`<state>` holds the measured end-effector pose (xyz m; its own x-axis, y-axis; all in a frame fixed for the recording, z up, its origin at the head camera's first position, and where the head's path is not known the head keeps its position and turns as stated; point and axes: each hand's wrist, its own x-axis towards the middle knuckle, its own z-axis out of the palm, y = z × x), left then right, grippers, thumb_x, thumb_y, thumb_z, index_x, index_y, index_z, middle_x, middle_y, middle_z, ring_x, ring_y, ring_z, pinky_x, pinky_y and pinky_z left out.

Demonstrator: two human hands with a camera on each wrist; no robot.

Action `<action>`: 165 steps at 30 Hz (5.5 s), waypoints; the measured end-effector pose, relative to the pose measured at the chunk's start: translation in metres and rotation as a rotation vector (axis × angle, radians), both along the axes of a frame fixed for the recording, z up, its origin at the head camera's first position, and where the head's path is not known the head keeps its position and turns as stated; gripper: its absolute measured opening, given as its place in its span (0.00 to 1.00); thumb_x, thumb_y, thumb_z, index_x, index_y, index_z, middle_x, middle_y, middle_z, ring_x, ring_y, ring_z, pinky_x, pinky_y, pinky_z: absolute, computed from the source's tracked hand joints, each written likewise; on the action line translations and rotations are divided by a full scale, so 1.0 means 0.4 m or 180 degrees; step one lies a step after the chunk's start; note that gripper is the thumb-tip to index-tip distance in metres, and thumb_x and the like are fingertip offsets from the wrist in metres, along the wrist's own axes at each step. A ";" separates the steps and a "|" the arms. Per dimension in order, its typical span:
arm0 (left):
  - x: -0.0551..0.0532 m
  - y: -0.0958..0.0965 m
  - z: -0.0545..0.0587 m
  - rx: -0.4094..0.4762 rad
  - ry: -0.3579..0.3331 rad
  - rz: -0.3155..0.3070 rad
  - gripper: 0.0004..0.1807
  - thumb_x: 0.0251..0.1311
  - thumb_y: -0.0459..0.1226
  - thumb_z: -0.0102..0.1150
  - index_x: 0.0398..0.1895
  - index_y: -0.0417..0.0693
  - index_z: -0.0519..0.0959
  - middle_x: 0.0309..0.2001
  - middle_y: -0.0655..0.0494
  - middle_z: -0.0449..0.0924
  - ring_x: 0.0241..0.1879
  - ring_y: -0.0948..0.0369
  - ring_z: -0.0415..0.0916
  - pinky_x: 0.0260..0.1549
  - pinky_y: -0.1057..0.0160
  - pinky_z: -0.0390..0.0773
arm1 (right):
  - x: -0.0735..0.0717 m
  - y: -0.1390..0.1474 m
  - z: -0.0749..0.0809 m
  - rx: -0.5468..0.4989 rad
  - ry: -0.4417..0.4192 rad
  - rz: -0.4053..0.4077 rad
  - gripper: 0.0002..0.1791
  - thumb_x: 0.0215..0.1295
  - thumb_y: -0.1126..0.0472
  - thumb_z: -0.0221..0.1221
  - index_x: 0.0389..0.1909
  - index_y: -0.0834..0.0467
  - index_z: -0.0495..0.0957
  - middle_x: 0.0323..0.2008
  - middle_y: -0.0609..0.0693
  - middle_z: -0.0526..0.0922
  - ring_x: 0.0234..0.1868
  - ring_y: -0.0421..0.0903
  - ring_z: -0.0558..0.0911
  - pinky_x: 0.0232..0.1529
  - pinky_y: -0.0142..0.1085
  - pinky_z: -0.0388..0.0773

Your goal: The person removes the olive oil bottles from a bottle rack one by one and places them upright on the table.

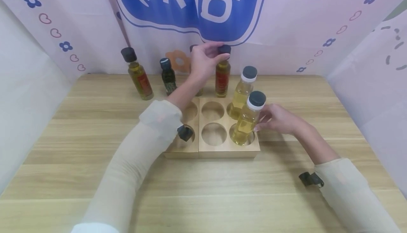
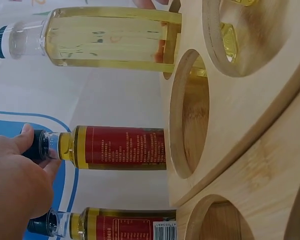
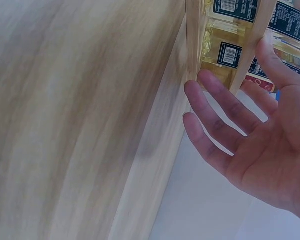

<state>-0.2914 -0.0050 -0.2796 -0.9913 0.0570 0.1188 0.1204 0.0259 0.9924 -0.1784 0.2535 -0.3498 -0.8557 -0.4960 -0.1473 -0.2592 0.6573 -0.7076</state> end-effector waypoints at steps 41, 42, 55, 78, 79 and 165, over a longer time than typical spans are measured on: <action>-0.027 0.034 -0.035 -0.0233 0.0286 0.0159 0.23 0.58 0.31 0.74 0.59 0.43 0.84 0.59 0.50 0.85 0.56 0.62 0.84 0.54 0.72 0.81 | -0.002 0.002 0.001 0.0005 0.0016 0.0015 0.24 0.57 0.67 0.74 0.54 0.69 0.81 0.44 0.61 0.88 0.44 0.56 0.88 0.50 0.50 0.87; -0.028 0.035 -0.035 -0.0253 0.0296 0.0154 0.23 0.58 0.31 0.74 0.59 0.42 0.84 0.59 0.50 0.85 0.56 0.62 0.84 0.54 0.72 0.81 | -0.002 0.002 0.001 0.0006 0.0018 0.0014 0.24 0.57 0.67 0.74 0.54 0.69 0.81 0.44 0.61 0.88 0.44 0.56 0.88 0.50 0.49 0.87; -0.025 0.039 -0.038 -0.0351 0.0372 0.0139 0.20 0.61 0.31 0.72 0.58 0.43 0.84 0.59 0.51 0.85 0.56 0.62 0.83 0.54 0.72 0.81 | -0.002 0.001 -0.001 0.0019 0.0021 0.0026 0.23 0.58 0.67 0.74 0.54 0.68 0.81 0.44 0.60 0.88 0.43 0.55 0.88 0.50 0.50 0.87; 0.033 0.002 0.004 -0.1394 0.0672 -0.0220 0.31 0.64 0.38 0.72 0.70 0.51 0.76 0.76 0.59 0.68 0.74 0.65 0.65 0.67 0.73 0.69 | -0.004 0.004 -0.001 0.0013 0.0040 0.0036 0.25 0.57 0.67 0.74 0.55 0.68 0.80 0.45 0.61 0.88 0.44 0.55 0.88 0.49 0.49 0.87; 0.037 -0.002 0.006 -0.1415 0.0674 -0.0220 0.31 0.64 0.39 0.72 0.70 0.52 0.76 0.76 0.60 0.68 0.74 0.66 0.65 0.67 0.73 0.69 | -0.003 0.004 -0.001 0.0011 0.0030 0.0025 0.25 0.57 0.67 0.74 0.55 0.68 0.80 0.45 0.61 0.88 0.44 0.55 0.88 0.49 0.48 0.87; 0.135 -0.446 -0.200 -0.2769 0.0569 -0.1850 0.49 0.53 0.45 0.80 0.73 0.33 0.68 0.75 0.31 0.63 0.75 0.35 0.58 0.75 0.36 0.56 | -0.005 0.000 0.002 0.0044 0.0051 0.0086 0.25 0.58 0.65 0.75 0.56 0.69 0.80 0.44 0.62 0.88 0.44 0.57 0.88 0.49 0.50 0.87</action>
<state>-0.2374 -0.1833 -0.3598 -0.7567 0.6519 -0.0495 0.4847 0.6101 0.6267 -0.1803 0.2535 -0.3491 -0.8444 -0.5169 -0.1405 -0.2882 0.6596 -0.6942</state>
